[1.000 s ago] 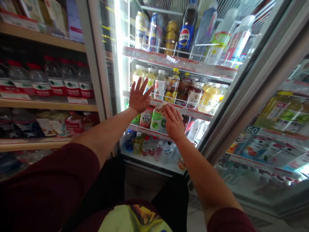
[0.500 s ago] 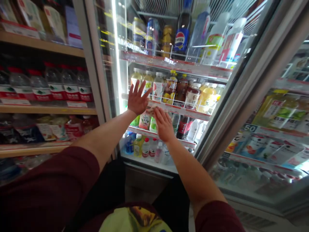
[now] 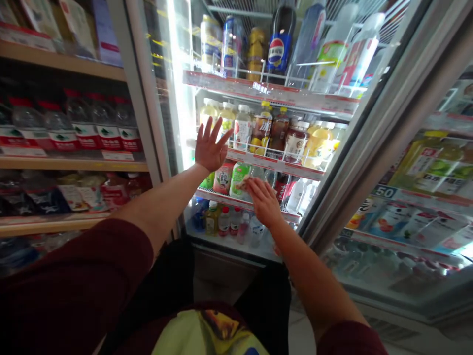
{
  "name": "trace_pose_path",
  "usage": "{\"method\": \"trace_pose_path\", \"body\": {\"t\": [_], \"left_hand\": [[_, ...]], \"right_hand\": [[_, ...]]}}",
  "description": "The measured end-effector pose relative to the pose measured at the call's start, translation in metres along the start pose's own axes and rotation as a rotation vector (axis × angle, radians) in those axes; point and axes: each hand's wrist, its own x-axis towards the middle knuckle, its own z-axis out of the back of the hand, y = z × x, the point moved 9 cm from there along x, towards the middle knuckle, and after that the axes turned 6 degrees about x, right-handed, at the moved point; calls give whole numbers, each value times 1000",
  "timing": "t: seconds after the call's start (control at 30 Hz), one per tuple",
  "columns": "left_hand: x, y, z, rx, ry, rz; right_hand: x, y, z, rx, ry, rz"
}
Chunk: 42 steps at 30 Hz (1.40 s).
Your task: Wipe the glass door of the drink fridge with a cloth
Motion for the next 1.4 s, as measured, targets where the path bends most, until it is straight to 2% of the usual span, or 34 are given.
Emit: {"method": "trace_pose_path", "body": {"t": [0.07,0.13,0.3,0.4,0.57,0.63,0.7,0.87,0.93,1.03,1.13,1.3,1.4], "left_hand": [[0,-1,1,8,-5,-8],[0,-1,2,-1,-11,-16],[0,-1,3,-36,-12,-3],[0,-1,3,-31,-7,5],[0,2,0,-1,20,12],[-1,1,0,2,6,-2],[-1,1,1,-13,-17,-11],[-1,0,3,-42,-34,0],[0,0,3,-40,-31,-2],[-1,-1,4,-23,-39,-18],[-1,-1,5,3,-44,-30],[-1,0,2,22,-18,-17],[-1,0,0,46,-12,-20]], "right_hand": [[-23,8,-9,17,104,93],[-38,4,-9,21,143,129],[-42,-36,23,13,-58,-76],[-55,-36,24,36,-104,-158],[-94,-8,-6,70,90,-64],[-100,-11,-5,55,126,-20],[-95,-24,8,30,85,-28],[-85,-55,44,-39,-152,-211],[-89,-52,45,-55,-180,-218],[-91,-48,40,-81,-144,-167],[-79,-59,47,-84,-127,-136],[-48,-84,75,-141,-301,-208],[-43,-82,76,-147,-374,-235]]}}
